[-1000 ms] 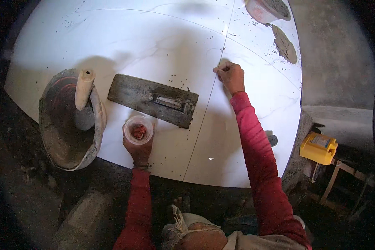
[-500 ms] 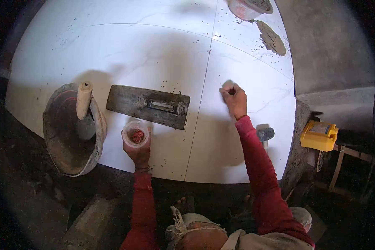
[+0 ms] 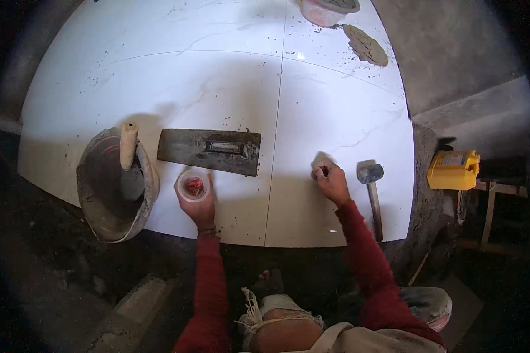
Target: The person applies mortar to the back of a tile using a trowel, places the tile onto the floor, and aligns it with existing tiles. The person then uses a rubber mallet to tap the tile into place and applies small spacers into the gaps.
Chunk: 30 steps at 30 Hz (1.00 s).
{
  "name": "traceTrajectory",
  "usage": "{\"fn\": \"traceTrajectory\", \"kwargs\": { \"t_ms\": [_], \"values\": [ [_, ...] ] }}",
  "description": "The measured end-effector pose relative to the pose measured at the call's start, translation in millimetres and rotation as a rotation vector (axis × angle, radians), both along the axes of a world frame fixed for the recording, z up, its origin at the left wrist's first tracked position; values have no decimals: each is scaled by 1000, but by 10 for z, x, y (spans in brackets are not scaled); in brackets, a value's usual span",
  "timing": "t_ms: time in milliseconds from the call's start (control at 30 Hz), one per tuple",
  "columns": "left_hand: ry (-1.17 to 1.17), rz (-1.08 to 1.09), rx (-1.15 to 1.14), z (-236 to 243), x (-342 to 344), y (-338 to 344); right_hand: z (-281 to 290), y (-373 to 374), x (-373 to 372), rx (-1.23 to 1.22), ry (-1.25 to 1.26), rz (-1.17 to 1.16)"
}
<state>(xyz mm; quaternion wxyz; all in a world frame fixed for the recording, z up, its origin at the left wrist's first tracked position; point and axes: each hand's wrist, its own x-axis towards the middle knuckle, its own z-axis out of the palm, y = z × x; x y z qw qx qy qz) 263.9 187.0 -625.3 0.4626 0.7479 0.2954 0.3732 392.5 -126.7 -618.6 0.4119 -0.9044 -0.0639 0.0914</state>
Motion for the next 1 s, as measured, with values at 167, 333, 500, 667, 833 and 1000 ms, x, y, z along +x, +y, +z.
{"fn": "traceTrajectory", "kwargs": {
  "t_ms": [167,333,500,667,833,1000],
  "values": [
    [-10,4,-194,-54,-11,-24,236,-594,271,1,-68,457],
    [-60,0,-43,114,-280,-77,1155,-1157,261,-690,68,567],
    [72,-63,180,348,-577,-1035,1191,-2364,-341,-642,386,254],
    [403,-975,603,439,-765,-2073,340,-2158,-839,-400,51,79],
    [610,-1198,798,528,-690,-2492,203,-2213,-769,-181,19,-170],
    [723,-1151,1055,273,-707,-2517,240,-3068,-322,190,-137,-353]
  ]
}}
